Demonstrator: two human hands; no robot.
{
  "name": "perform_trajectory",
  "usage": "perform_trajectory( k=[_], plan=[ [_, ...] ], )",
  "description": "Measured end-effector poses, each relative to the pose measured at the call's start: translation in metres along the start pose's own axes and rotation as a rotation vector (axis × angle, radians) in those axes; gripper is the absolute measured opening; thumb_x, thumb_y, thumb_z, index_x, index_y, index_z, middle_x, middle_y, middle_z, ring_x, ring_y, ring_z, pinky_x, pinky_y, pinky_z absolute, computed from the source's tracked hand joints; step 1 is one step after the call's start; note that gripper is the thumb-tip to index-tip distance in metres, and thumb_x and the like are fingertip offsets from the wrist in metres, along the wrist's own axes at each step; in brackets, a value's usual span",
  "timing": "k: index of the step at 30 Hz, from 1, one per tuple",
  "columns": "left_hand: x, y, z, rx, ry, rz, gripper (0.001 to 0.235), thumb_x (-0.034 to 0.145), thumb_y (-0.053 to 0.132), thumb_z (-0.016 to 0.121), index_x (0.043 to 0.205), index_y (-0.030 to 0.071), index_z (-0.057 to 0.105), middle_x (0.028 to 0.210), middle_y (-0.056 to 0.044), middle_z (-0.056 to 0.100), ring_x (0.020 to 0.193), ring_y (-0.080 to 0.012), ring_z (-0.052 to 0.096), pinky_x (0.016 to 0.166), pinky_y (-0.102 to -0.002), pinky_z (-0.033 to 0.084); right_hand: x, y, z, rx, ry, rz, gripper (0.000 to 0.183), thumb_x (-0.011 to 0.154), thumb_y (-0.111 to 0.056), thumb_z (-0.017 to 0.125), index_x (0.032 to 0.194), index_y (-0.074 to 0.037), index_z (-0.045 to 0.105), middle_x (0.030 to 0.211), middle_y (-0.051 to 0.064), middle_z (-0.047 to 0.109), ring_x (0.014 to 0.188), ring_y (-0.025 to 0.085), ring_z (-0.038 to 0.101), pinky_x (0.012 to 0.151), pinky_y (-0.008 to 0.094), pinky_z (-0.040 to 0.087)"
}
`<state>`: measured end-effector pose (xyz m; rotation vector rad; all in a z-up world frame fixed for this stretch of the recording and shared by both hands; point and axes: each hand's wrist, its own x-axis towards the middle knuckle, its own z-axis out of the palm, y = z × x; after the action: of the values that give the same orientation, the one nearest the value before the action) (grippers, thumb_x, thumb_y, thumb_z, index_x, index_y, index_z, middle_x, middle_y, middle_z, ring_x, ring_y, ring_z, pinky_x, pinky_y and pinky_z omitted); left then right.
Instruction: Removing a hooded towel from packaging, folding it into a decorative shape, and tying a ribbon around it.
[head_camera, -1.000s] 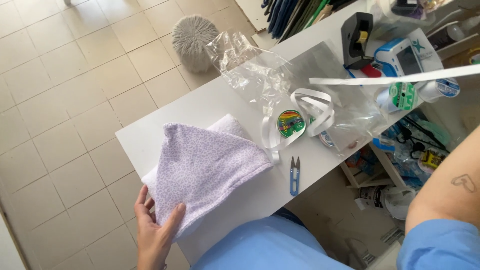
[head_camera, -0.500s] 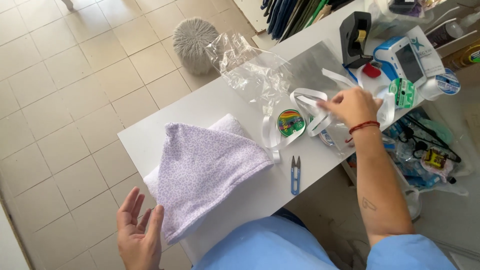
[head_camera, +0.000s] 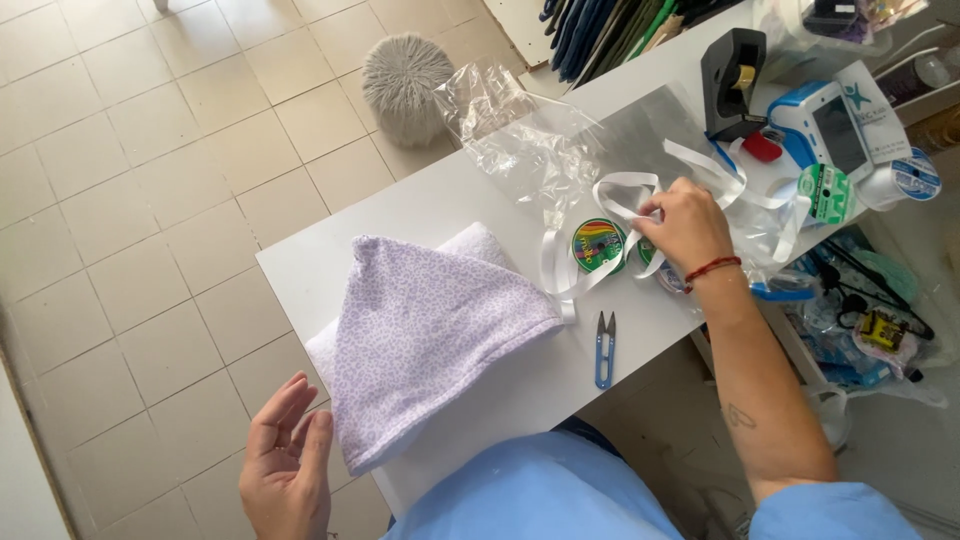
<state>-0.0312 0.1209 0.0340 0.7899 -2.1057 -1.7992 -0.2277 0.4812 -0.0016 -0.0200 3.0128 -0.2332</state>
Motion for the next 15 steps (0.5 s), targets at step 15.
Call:
perform_trajectory(
  k=[15],
  plan=[
    [0.010, 0.014, 0.001, 0.103, 0.033, -0.214, 0.036, 0.074, 0.009, 0.054, 0.110, 0.004, 0.050, 0.120, -0.008, 0.051, 0.110, -0.0165, 0.049, 0.089, -0.027, 0.043, -0.037, -0.053, -0.059, 0.794, 0.495, -0.397, 0.015, 0.082, 0.011, 0.051, 0.091, -0.001, 0.049, 0.104, 0.016, 0.054, 0.100, 0.026, 0.052, 0.095, 0.037, 0.043]
  ],
)
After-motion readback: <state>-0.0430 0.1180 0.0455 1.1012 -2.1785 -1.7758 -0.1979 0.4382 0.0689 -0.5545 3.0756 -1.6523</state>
